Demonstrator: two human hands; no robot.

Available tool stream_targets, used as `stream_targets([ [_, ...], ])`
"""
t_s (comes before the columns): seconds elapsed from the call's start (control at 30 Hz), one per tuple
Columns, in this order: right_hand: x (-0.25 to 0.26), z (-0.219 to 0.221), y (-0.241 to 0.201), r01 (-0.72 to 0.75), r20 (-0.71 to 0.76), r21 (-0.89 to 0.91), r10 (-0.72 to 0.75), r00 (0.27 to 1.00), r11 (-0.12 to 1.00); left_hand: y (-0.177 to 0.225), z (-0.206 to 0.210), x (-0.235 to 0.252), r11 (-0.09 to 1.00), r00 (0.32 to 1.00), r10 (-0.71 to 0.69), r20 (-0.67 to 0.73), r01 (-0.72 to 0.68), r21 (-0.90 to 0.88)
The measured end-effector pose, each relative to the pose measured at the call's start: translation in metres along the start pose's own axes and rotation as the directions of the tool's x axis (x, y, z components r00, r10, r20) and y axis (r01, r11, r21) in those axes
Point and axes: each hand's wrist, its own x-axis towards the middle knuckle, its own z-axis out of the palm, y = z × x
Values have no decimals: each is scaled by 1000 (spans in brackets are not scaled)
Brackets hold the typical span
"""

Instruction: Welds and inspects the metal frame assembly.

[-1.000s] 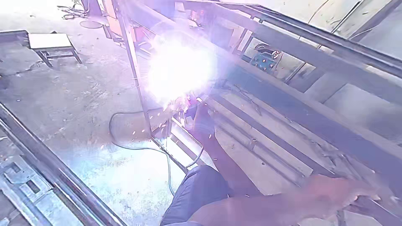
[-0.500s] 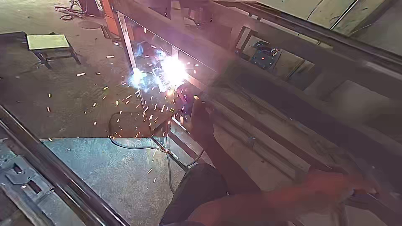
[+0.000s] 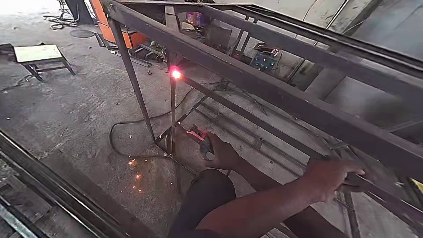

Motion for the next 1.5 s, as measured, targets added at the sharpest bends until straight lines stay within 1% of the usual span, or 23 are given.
stream_targets([
  [0.17, -73, -25, 37, -128, 85, -46, 132, 988, 991, -3, 3, 1, 1000, 1000, -5, -31, 6, 26],
  [0.3, -143, -37, 46, -352, 156, -151, 374, 914, 924, -12, 5, 0, 995, 999, 38, -16, -36, 91],
  [0.33, -163, -36, 53, -350, 139, -159, 372, 918, 923, -14, 6, 0, 992, 999, 49, -13, -48, 116],
  [0.37, -185, -38, 65, -284, 188, -147, 308, 933, 948, -15, 8, 0, 989, 998, 59, -17, -57, 136],
  [0.4, -201, -48, 66, -246, 297, -149, 281, 913, 958, -16, 7, 3, 989, 998, 60, -11, -58, 138],
  [0.43, -215, -52, 74, -216, 345, -142, 253, 904, 966, -17, 6, 7, 988, 998, 66, -3, -65, 140],
  [0.47, -229, -52, 83, -237, 354, -107, 259, 898, 966, -18, 5, 10, 987, 997, 74, 5, -74, 142],
  [0.67, -329, -42, 110, -391, 251, 162, 346, 904, 906, -21, 6, 10, 979, 993, 114, -25, -108, 173],
  [0.8, -416, -26, 127, -414, 122, 365, 398, 909, 834, -28, 7, 3, 968, 989, 148, 3, -146, 205],
  [0.87, -466, -4, 140, -395, 26, 451, 431, 902, 800, -31, 8, 6, 959, 983, 183, 1, -179, 221],
  [0.97, -532, 26, 135, -364, -109, 614, 532, 840, 700, -31, -1, 16, 955, 979, 204, 9, -201, 220],
  [1.03, -573, 45, 117, -315, -186, 749, 642, 744, 583, -33, -5, 21, 950, 972, 231, 36, -233, 207],
  [1.07, -592, 60, 108, -250, -233, 823, 705, 670, 510, -34, -5, 23, 950, 969, 244, 47, -249, 190],
  [1.1, -609, 77, 99, -168, -270, 886, 775, 571, 432, -34, -5, 25, 952, 966, 252, 58, -258, 167],
  [1.17, -638, 118, 88, 25, -306, 949, 900, 310, 314, -37, -1, 25, 956, 962, 264, 64, -270, 116],
  [1.2, -648, 139, 87, 100, -283, 958, 948, 144, 270, -38, 1, 25, 956, 961, 267, 70, -273, 109],
  [1.23, -656, 160, 88, 157, -231, 960, 973, -15, 230, -39, 2, 25, 952, 958, 276, 76, -283, 118],
  [1.27, -663, 178, 90, 194, -153, 964, 977, -150, 181, -40, 2, 25, 946, 954, 288, 83, -297, 130],
  [1.3, -670, 193, 94, 216, -70, 968, 966, -251, 126, -41, 3, 26, 941, 950, 298, 93, -309, 136],
  [1.33, -676, 207, 99, 221, 5, 973, 948, -319, 69, -42, 4, 25, 938, 946, 306, 102, -318, 135],
  [1.37, -682, 221, 104, 218, 69, 976, 931, -359, 12, -43, 4, 26, 935, 942, 318, 108, -330, 126],
  [1.43, -688, 245, 118, 228, 167, 970, 907, -387, -81, -46, 5, 26, 920, 927, 358, 109, -370, 126],
  [1.5, -689, 267, 131, 241, 213, 963, 886, -411, -119, -47, -1, 30, 904, 905, 399, 149, -415, 100],
])
